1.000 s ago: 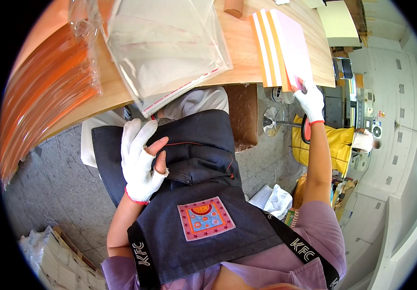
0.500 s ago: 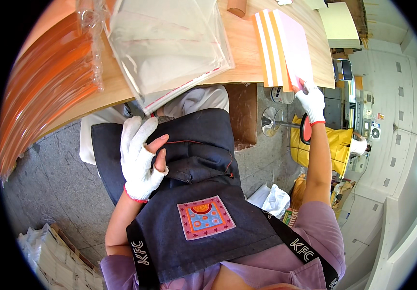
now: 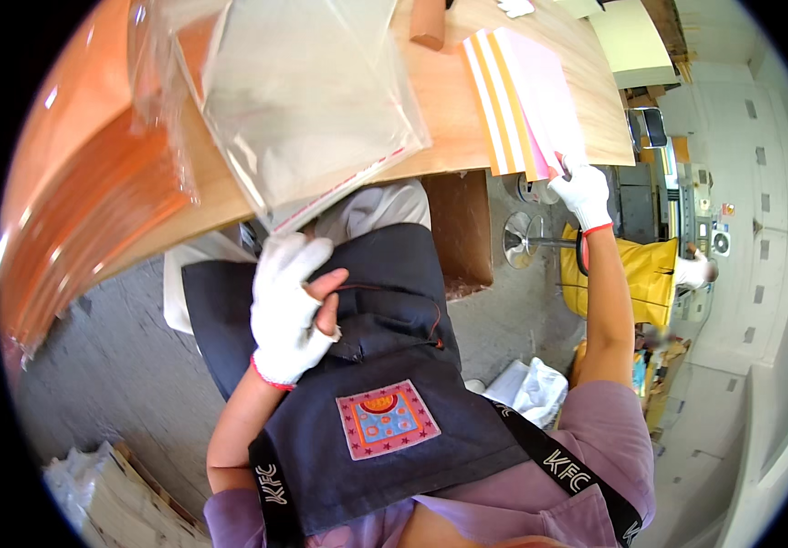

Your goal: The person repeatedly picks up pink and orange rectangular sheets from a stack, places them into clear plastic bags, and stacks the packaged items on the table. The process involves handling the sheets one at a time and organizing them into neat piles.

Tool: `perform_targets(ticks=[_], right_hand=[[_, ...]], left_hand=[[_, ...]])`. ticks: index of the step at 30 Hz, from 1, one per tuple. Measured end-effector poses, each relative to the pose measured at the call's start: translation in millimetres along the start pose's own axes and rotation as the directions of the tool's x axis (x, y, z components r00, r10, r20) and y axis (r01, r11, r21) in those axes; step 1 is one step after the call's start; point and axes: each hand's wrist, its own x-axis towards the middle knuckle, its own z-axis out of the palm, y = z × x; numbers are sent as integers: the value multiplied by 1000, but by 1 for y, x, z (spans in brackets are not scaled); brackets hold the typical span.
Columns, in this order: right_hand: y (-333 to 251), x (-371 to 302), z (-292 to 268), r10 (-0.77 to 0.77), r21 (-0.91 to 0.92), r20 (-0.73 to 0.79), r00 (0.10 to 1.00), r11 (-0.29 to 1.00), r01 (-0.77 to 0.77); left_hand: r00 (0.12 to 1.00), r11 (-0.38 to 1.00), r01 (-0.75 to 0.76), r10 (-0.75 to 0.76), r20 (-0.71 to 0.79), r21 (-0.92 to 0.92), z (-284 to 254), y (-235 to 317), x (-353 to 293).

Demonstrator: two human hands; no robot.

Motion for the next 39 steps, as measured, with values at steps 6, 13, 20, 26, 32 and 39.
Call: perform_targets(ticks=[6,13,20,26,32,39], right_hand=[[11,0,-6,-120,-15,-29,992,993,119],[9,4,-5,-196,-15,-121,973,981,196],[19,0,4,-208,117,-164,964,967,228],[38,-6,35,-223,284,-349,910,900,330],[46,6,67,-195,350,-509,839,843,408],[51,8,72,-186,369,-603,776,797,478]], left_hand=[[944,962,-245,265,197,-122,57,18,70],[905,951,-306,276,323,44,194,33,170],[746,837,-543,444,497,67,282,41,228],[640,740,-673,569,516,18,291,14,234],[601,723,-691,566,564,11,291,10,236],[601,729,-684,550,580,17,294,8,239]])
